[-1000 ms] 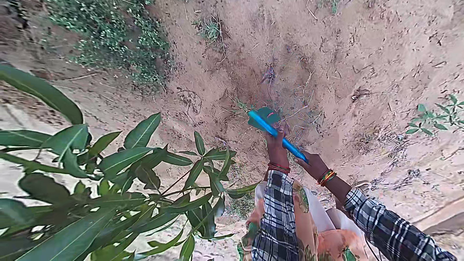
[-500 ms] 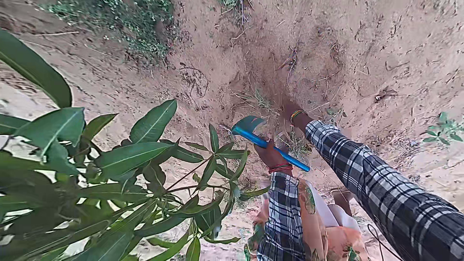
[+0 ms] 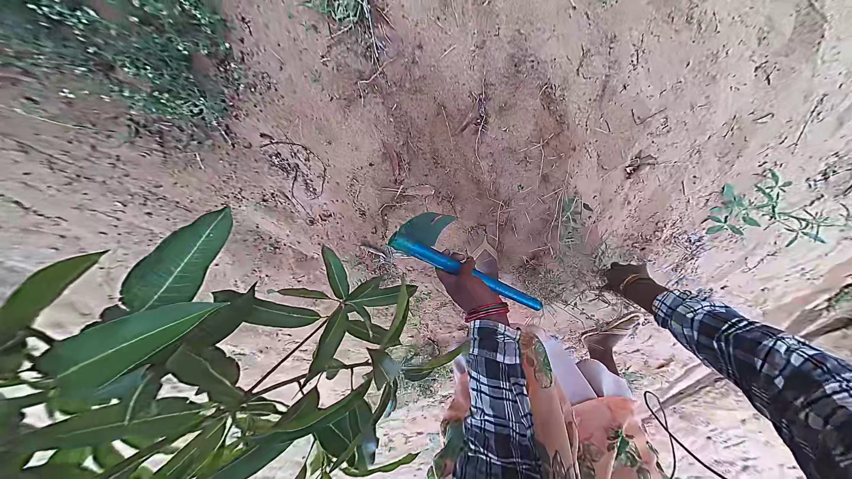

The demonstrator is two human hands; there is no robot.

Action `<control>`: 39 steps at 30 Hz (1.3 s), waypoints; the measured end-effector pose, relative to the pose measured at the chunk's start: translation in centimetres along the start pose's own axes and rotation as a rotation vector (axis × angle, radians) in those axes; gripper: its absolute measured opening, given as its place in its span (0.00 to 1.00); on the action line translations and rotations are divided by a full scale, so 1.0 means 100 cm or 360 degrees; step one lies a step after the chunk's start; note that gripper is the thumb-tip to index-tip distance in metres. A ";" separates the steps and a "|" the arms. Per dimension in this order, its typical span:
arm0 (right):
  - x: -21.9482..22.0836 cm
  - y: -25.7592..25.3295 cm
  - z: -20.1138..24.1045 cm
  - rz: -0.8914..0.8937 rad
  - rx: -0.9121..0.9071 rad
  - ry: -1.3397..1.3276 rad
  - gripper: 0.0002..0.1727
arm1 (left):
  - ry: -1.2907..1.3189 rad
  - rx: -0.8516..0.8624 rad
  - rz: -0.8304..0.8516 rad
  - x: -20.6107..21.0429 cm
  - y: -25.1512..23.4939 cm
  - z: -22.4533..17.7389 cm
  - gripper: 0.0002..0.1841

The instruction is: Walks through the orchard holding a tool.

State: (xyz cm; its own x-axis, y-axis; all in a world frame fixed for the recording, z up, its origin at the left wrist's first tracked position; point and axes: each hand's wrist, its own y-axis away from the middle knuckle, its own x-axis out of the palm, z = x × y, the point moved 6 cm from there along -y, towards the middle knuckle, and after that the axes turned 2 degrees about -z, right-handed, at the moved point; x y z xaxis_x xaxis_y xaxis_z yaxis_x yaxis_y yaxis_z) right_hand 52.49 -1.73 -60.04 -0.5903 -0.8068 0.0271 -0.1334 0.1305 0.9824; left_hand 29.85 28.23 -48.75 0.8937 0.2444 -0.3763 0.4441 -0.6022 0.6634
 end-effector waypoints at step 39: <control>-0.072 -0.019 0.082 -0.0768 -0.0544 -0.1787 0.23 | -0.0382 0.0219 0.0361 0.043 0.054 0.056 0.27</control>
State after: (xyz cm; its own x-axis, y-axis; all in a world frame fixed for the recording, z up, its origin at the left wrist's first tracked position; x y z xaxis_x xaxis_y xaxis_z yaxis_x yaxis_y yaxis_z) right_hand 50.47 8.60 -63.65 -0.9093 0.2220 -0.3519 -0.4096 -0.3291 0.8508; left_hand 35.74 21.76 -50.41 0.9208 -0.0828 -0.3812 0.2085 -0.7215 0.6603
